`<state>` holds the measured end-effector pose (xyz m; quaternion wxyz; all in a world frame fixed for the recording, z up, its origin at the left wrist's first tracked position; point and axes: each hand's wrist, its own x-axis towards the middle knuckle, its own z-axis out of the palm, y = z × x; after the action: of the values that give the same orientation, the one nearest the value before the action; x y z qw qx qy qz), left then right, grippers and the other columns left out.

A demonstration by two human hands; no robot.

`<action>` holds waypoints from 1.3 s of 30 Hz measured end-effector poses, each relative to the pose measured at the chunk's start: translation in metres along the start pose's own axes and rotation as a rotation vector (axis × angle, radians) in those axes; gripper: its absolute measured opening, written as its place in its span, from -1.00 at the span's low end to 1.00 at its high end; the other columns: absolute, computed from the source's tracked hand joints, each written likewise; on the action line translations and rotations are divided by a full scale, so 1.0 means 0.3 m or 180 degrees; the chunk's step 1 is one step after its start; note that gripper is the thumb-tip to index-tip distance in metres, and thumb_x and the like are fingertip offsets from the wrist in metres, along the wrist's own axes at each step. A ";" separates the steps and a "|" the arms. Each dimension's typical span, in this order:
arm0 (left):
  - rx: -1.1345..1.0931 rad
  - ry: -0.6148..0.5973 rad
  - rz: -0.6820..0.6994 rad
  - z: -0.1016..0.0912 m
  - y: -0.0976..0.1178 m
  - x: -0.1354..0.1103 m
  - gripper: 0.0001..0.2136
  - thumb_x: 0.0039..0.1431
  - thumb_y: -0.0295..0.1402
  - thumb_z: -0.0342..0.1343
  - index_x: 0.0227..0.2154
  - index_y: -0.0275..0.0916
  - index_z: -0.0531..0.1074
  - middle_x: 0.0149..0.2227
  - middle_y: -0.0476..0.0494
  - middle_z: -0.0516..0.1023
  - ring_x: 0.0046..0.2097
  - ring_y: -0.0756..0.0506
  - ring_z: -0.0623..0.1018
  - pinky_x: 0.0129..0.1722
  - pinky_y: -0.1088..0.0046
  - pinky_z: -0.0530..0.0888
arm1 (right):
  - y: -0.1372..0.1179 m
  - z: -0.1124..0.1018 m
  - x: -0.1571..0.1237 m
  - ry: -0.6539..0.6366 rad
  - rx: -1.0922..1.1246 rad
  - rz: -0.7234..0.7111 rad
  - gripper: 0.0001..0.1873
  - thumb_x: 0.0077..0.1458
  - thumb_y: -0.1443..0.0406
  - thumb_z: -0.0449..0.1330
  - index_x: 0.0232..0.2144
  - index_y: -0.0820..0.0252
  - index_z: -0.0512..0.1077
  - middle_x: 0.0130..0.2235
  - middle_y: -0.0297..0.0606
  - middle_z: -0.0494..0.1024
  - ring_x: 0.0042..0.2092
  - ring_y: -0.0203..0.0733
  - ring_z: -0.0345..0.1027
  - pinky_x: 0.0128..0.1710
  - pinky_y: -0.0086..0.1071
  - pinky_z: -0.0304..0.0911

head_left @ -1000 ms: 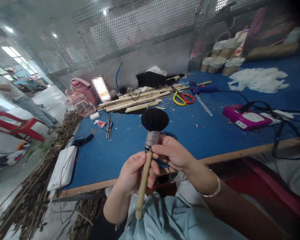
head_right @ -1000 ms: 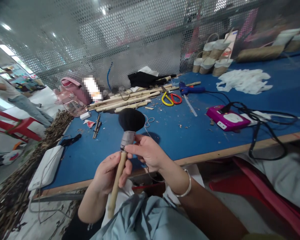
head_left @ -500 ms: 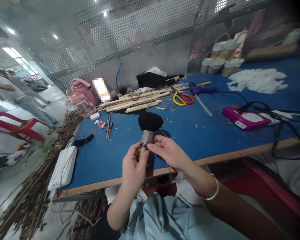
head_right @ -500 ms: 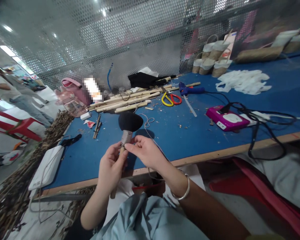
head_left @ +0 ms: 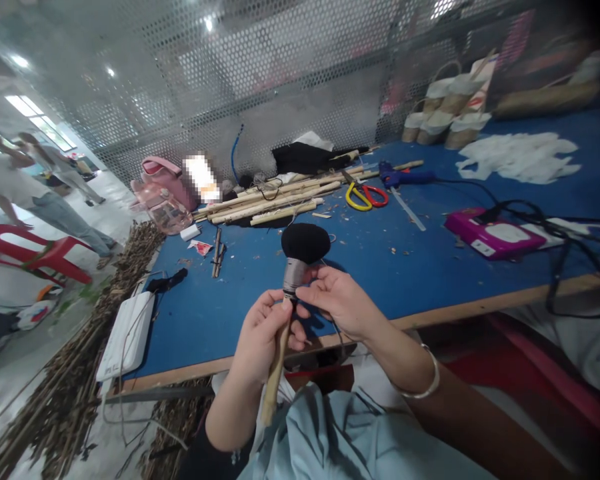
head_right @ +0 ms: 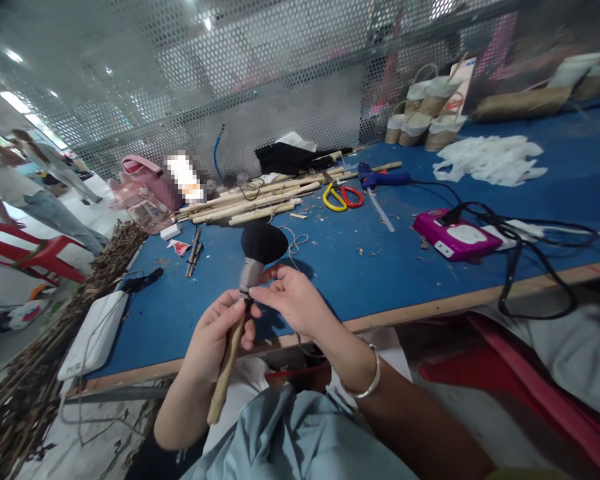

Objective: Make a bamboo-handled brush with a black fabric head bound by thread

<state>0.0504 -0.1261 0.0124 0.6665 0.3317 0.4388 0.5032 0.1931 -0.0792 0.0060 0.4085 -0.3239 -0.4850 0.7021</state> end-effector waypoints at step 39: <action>-0.0184 -0.0215 -0.0066 -0.041 -0.032 0.041 -0.75 0.07 -0.21 0.13 -0.40 -0.35 0.39 -0.64 0.02 0.36 -0.71 0.16 0.24 -0.74 0.71 0.14 | 0.025 0.001 0.021 0.0513 -0.0282 -0.0158 -0.70 -0.13 0.15 0.29 -0.58 0.23 0.32 -0.70 -0.48 0.25 -0.67 -0.49 -0.09 -0.71 -0.51 -0.24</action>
<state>0.0440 -0.1170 -0.0040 0.6954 0.3246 0.4047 0.4972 0.1882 -0.0753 -0.0014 0.4488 -0.3850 -0.4890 0.6413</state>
